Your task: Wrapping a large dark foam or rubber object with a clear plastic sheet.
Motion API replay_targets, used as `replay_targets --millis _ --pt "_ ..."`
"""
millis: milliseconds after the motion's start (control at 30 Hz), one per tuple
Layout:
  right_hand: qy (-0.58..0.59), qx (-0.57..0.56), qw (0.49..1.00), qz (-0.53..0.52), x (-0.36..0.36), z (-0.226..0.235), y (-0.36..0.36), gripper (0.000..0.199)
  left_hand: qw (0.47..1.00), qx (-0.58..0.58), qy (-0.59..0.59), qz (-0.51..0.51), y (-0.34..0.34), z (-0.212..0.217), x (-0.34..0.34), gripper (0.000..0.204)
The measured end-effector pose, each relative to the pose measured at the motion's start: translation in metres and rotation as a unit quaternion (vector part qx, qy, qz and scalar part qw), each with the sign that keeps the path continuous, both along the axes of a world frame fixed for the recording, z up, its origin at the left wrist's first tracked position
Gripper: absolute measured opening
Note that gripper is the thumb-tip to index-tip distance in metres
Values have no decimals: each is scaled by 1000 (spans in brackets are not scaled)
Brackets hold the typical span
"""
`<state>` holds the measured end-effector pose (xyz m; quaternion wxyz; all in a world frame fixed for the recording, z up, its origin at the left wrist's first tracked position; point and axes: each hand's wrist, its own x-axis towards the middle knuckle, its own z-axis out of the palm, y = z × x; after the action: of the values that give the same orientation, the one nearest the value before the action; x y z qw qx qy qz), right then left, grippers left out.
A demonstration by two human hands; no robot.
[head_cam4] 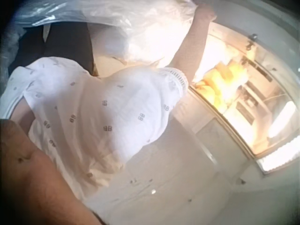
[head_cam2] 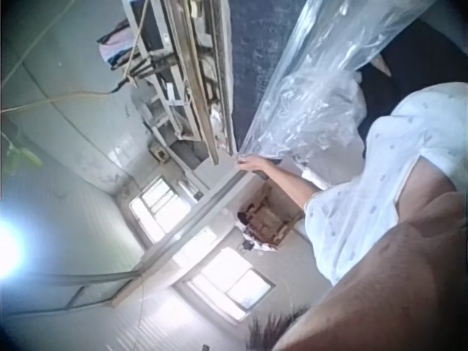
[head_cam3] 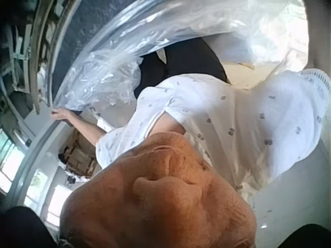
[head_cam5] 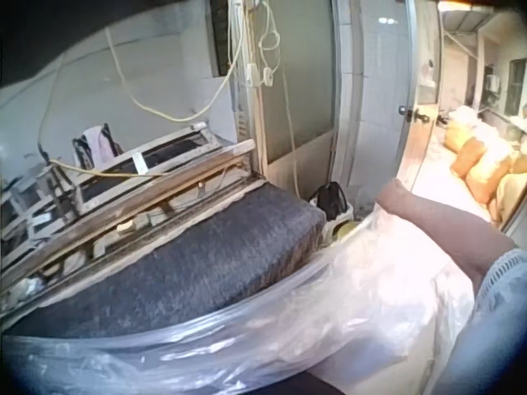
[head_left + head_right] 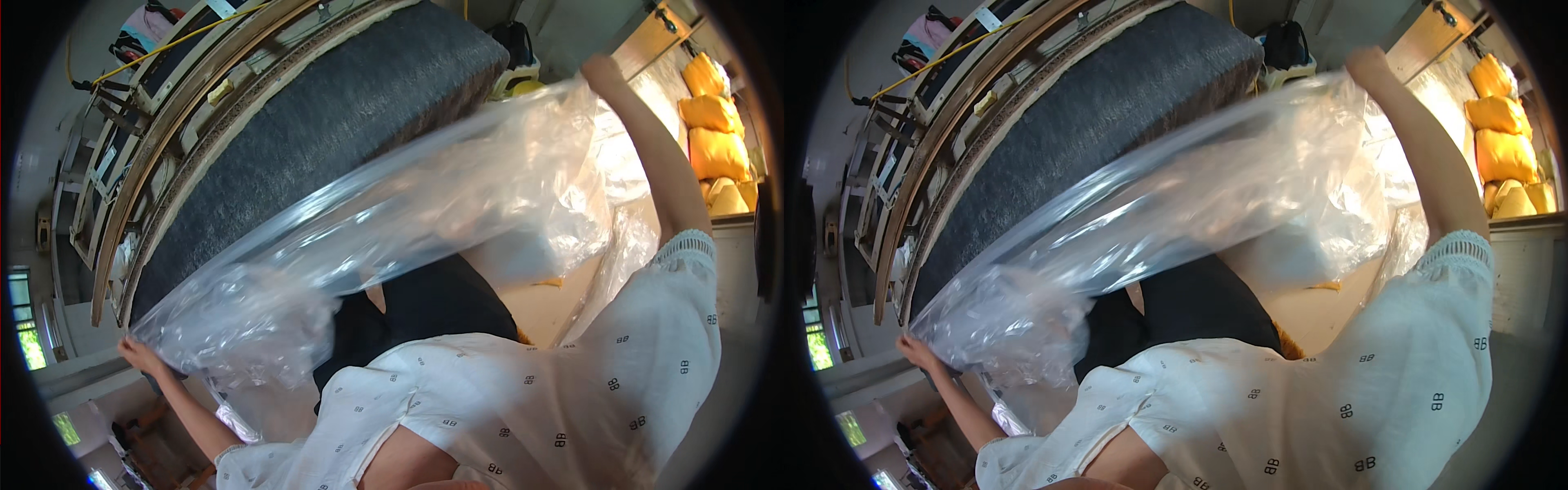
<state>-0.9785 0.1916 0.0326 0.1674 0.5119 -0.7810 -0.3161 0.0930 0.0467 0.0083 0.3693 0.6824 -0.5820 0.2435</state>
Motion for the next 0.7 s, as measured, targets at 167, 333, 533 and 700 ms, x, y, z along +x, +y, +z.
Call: replay_targets --millis 167,333,533,700 --pt "-99 -479 869 80 -42 48 -131 34 969 130 21 207 20 -40 119 32" --pt "-324 -573 730 186 134 67 -152 22 944 221 70 236 63 -33 155 37" --pt "-363 -334 793 358 141 -13 -154 47 880 346 59 320 38 -34 145 42" --pt "-458 -325 811 162 176 -21 -181 56 938 194 37 284 52 -25 202 50"
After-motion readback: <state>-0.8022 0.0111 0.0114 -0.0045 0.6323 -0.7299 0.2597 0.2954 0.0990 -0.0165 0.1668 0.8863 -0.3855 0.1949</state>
